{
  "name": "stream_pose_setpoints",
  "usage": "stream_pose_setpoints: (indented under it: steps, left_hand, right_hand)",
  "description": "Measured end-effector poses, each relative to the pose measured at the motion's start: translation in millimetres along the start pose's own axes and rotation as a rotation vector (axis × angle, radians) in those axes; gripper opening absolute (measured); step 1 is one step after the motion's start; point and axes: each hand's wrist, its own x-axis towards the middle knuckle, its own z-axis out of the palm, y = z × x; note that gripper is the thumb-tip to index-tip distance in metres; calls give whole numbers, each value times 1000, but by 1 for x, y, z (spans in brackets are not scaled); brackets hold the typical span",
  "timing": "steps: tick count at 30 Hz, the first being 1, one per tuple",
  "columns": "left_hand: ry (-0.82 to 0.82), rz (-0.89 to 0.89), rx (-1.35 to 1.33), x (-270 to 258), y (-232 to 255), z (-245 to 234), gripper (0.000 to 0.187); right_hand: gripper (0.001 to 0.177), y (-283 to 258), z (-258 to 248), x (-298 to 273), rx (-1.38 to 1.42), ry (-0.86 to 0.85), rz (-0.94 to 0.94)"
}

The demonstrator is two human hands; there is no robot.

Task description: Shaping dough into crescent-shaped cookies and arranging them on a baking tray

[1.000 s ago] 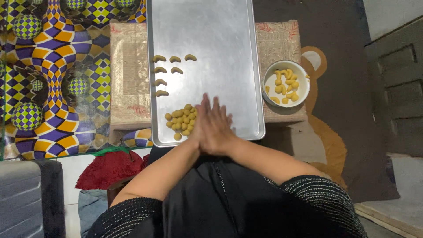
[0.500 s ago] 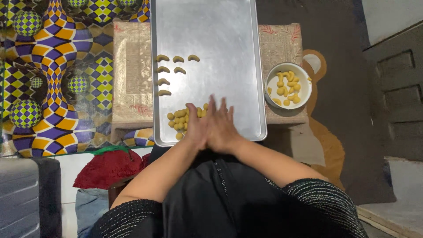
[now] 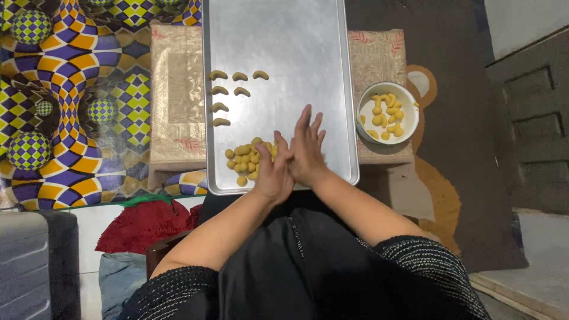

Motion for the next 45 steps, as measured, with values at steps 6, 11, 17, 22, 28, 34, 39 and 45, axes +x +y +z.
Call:
stream_pose_setpoints:
  steps: [6,11,17,22,28,34,39,45]
  left_hand:
    - [7,-50,-104,31,-16,-64,90]
    - [33,-127,-89,7,-6,-24,101]
    - [40,-89,-26,11,8,-25,85]
    - [34,-88,5,5,-10,-29,101]
    - [-14,-57,80,-11,17,8,92]
    - [25,-122,-49,14,-13,-49,110]
    - [189,-206,-135,-1,20,-4,103]
    - [-14,-172,-296,17,-8,-59,114]
  right_hand:
    - [147,-5,29,-26,-140,35,-496]
    - [99,2,-7,2,2,53,-6]
    - [105,-15,-3,4,-78,35,63]
    - [122,-5,-1,4,-114,37,63]
    - [117,10,34,-25,-132,-3,-312]
    - [121,19,13,1,-92,48,-45]
    - [135,11,23,-13,-65,-66,-167]
    - [130,21,4,-6,250,-83,71]
